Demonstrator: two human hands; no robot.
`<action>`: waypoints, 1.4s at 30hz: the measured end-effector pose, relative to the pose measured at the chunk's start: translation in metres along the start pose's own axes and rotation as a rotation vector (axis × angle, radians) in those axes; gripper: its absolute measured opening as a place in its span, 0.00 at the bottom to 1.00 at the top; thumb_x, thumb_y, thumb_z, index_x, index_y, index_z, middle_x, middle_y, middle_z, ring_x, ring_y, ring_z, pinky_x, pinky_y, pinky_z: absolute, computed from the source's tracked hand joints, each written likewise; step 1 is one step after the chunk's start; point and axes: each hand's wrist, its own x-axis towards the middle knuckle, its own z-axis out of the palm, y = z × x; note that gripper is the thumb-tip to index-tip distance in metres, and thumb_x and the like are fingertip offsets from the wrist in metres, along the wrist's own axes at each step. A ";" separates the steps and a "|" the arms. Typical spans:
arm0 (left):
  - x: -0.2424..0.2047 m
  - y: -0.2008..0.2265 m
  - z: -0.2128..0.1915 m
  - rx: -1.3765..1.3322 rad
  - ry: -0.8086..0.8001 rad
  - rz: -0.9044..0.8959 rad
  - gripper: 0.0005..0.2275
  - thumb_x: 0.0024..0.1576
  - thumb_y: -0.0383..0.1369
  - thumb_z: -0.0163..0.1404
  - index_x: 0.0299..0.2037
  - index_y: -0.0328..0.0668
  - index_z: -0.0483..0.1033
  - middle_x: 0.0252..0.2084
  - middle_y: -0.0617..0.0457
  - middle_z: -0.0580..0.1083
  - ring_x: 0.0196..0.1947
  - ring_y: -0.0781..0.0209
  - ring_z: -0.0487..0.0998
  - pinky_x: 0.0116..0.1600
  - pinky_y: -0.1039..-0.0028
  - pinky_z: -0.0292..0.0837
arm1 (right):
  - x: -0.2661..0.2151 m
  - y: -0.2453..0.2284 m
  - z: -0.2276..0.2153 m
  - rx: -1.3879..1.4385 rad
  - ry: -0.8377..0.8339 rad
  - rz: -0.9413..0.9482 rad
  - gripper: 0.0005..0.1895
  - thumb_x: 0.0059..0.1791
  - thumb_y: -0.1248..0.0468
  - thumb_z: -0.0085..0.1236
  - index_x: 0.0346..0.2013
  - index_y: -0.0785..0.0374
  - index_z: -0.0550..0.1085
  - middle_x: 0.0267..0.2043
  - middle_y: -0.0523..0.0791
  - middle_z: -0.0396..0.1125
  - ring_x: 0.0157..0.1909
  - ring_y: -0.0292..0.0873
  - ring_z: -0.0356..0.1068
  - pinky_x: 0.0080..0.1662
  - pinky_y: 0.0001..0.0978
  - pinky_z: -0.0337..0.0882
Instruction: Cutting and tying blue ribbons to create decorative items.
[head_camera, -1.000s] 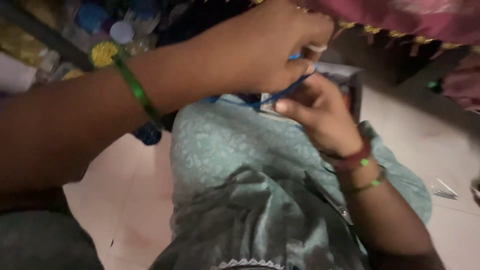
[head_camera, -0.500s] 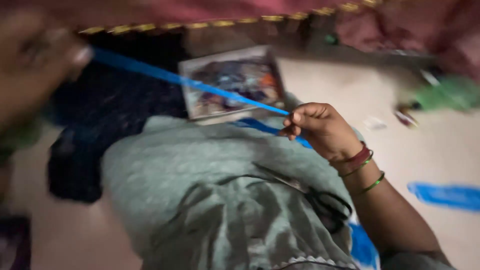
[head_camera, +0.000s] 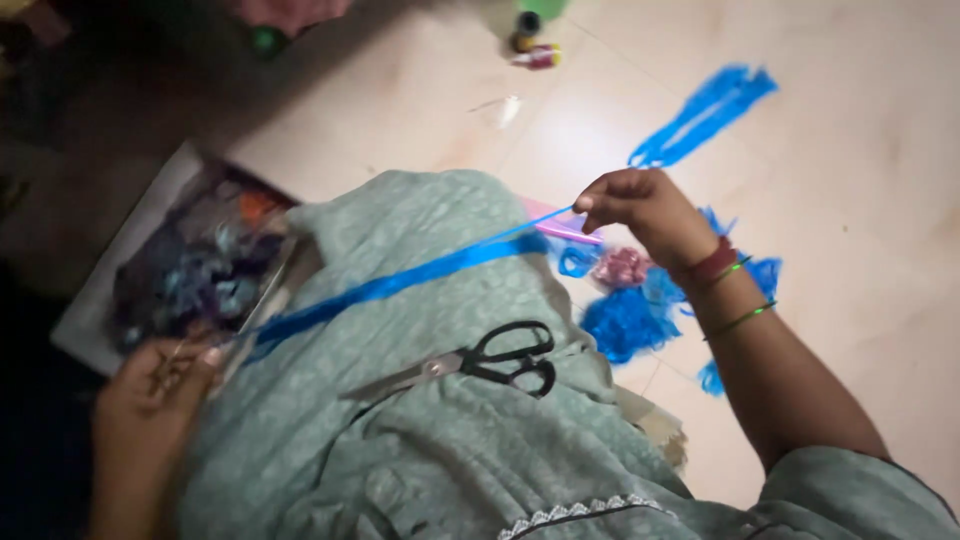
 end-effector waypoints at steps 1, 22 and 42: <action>0.009 -0.011 0.000 0.016 -0.011 0.000 0.05 0.62 0.28 0.55 0.44 0.37 0.76 0.36 0.54 0.77 0.37 0.69 0.76 0.45 0.79 0.69 | -0.001 0.017 -0.005 0.016 0.025 0.041 0.08 0.51 0.67 0.58 0.39 0.69 0.79 0.35 0.45 0.75 0.39 0.38 0.75 0.46 0.31 0.75; 0.045 -0.012 0.033 0.360 -0.094 -0.071 0.07 0.56 0.27 0.60 0.42 0.33 0.81 0.32 0.49 0.80 0.33 0.67 0.78 0.43 0.79 0.71 | 0.014 0.151 -0.011 -0.257 0.315 -0.056 0.10 0.50 0.62 0.63 0.41 0.68 0.79 0.38 0.49 0.74 0.39 0.44 0.72 0.43 0.34 0.72; -0.038 0.090 0.056 0.183 -0.188 0.126 0.08 0.50 0.31 0.62 0.37 0.38 0.85 0.35 0.52 0.83 0.36 0.66 0.82 0.42 0.77 0.75 | -0.023 -0.002 0.082 -0.245 -0.645 -0.428 0.08 0.52 0.63 0.59 0.37 0.65 0.81 0.34 0.45 0.75 0.38 0.40 0.75 0.43 0.32 0.73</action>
